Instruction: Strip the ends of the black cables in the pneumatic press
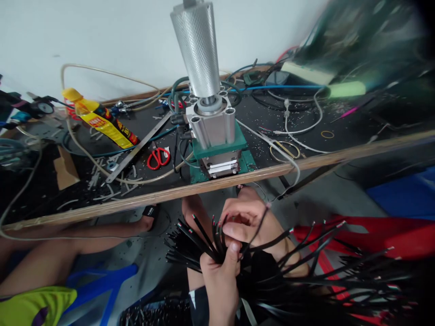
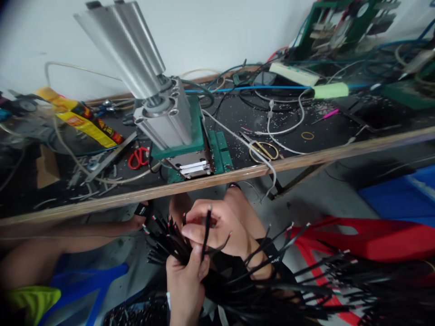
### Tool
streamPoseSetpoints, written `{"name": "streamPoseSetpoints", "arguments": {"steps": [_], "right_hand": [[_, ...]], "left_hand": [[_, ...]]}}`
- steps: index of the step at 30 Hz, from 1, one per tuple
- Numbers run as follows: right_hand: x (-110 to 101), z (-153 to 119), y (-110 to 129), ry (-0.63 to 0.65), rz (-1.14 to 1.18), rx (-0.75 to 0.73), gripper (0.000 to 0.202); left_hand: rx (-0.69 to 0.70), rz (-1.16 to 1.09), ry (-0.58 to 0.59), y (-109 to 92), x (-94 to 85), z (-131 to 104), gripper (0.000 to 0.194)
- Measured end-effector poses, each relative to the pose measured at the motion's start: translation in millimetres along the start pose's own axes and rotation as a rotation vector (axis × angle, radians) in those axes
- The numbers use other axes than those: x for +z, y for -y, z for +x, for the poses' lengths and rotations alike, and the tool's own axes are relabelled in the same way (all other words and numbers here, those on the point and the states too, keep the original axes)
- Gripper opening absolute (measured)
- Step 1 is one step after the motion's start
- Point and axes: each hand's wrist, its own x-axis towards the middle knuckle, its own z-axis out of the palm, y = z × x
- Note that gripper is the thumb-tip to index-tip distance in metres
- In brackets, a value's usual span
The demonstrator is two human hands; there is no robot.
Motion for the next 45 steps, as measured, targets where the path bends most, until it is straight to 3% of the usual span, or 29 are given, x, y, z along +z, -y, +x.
{"name": "streamPoseSetpoints", "arguments": {"steps": [2,4,8,11,16,21,27,33,38,45], "right_hand": [[-0.1,0.9,0.7,0.060,-0.049,-0.028,0.023],[3.2,0.9,-0.3,0.038,-0.030,0.004,0.028],[15.3,3.1,-3.4,-0.140,0.114,0.173,0.041],[22.5,12.0,-2.5,-0.265,0.075,0.135,0.048],[26.7,32.2,-0.8,-0.363,0.064,0.169,0.051],[26.5,44.8,-1.5,-0.414,0.007,0.104,0.049],[27.8,53.7,1.1,-0.489,-0.040,0.159,0.050],[29.0,59.2,1.6,-0.494,-0.021,0.129,0.048],[29.8,59.7,5.0,-0.498,-0.024,0.123,0.047],[31.5,60.0,5.6,-0.505,0.045,0.089,0.050]], "left_hand": [[-0.005,0.009,-0.001,-0.2,-0.4,0.8,0.071],[0.003,0.026,-0.010,0.5,-0.2,-0.3,0.068],[0.089,0.117,-0.059,-1.2,5.8,-9.2,0.055],[0.173,0.202,-0.100,-9.8,14.8,-16.9,0.043],[0.244,0.275,-0.024,-28.0,26.2,-18.9,0.022],[0.265,0.336,-0.030,-30.1,25.7,-12.7,0.019],[0.284,0.295,0.020,-29.7,22.3,-4.7,0.020],[0.337,0.276,0.105,-31.8,20.0,-1.9,0.007],[0.344,0.245,0.093,-34.0,22.6,-3.4,0.002],[0.340,0.229,0.116,-35.9,22.9,-4.4,0.006]]}}
